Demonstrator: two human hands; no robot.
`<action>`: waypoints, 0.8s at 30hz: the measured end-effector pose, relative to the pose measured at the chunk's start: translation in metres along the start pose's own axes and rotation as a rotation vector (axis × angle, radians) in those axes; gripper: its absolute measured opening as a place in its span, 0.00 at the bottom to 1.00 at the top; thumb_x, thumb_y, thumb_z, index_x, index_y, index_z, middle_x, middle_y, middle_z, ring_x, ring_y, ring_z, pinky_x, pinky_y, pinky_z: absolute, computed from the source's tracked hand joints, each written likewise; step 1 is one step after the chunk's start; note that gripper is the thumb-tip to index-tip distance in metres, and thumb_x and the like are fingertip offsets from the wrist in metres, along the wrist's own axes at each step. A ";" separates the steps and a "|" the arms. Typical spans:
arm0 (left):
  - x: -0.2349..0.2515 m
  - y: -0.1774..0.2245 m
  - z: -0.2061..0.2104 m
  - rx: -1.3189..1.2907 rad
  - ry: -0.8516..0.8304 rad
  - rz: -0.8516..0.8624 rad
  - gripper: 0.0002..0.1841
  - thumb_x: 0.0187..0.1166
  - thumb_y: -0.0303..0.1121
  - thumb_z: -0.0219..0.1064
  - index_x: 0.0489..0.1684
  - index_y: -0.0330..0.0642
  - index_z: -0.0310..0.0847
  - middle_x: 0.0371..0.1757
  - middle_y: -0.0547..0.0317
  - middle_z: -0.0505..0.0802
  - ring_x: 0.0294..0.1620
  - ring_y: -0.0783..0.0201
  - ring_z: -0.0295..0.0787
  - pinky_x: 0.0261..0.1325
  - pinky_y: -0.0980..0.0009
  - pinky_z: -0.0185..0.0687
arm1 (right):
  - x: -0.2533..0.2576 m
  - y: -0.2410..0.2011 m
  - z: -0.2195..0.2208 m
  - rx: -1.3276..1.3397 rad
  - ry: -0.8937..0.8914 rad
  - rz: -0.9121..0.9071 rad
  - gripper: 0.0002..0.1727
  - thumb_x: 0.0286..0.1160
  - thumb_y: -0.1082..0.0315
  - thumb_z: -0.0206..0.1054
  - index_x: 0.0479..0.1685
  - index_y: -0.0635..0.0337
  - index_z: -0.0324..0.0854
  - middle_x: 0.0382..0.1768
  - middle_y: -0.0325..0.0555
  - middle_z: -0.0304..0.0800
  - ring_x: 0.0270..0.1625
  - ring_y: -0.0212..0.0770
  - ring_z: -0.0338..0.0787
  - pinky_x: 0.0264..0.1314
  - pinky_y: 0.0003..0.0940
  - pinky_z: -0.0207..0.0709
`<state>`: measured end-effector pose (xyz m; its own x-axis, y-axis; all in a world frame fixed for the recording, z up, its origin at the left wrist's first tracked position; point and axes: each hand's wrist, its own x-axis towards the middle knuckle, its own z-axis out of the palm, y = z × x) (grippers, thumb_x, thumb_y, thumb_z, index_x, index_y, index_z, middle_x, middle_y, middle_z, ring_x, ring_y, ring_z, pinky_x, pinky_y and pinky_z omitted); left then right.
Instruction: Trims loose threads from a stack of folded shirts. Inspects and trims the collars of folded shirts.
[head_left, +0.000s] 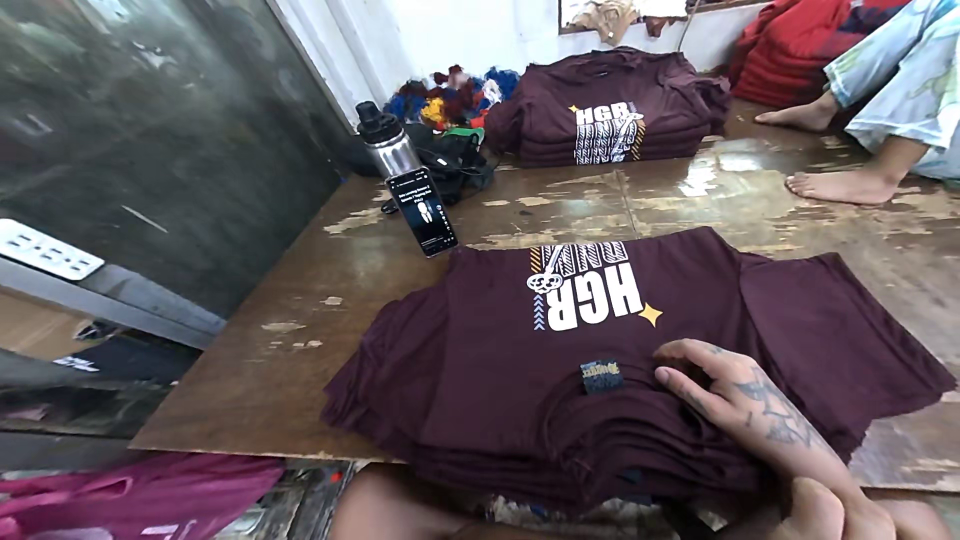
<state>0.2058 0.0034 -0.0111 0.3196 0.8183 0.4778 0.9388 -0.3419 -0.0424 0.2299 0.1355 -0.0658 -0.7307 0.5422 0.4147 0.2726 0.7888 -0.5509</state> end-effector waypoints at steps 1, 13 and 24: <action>-0.001 0.000 0.000 -0.002 0.001 0.001 0.11 0.65 0.24 0.65 0.28 0.51 0.94 0.44 0.61 0.95 0.51 0.60 0.89 0.48 0.64 0.74 | 0.000 0.000 0.000 -0.001 0.001 -0.001 0.23 0.81 0.48 0.56 0.47 0.56 0.91 0.36 0.44 0.93 0.36 0.38 0.91 0.38 0.36 0.83; -0.021 0.009 0.043 -0.047 0.134 -0.076 0.15 0.76 0.28 0.56 0.42 0.56 0.91 0.55 0.64 0.92 0.67 0.56 0.81 0.67 0.54 0.65 | 0.001 -0.001 -0.002 0.027 -0.044 0.041 0.22 0.81 0.49 0.57 0.49 0.56 0.91 0.36 0.44 0.93 0.36 0.37 0.91 0.40 0.36 0.83; -0.008 0.004 0.001 -0.152 -0.012 -0.037 0.08 0.67 0.26 0.69 0.32 0.48 0.95 0.49 0.56 0.96 0.41 0.58 0.92 0.34 0.65 0.79 | 0.001 0.001 0.001 0.018 -0.019 0.018 0.22 0.81 0.50 0.57 0.49 0.56 0.91 0.37 0.45 0.93 0.36 0.39 0.91 0.40 0.38 0.83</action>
<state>0.2069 -0.0038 -0.0164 0.2872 0.8368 0.4661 0.9201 -0.3762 0.1086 0.2290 0.1365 -0.0673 -0.7378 0.5504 0.3908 0.2748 0.7737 -0.5709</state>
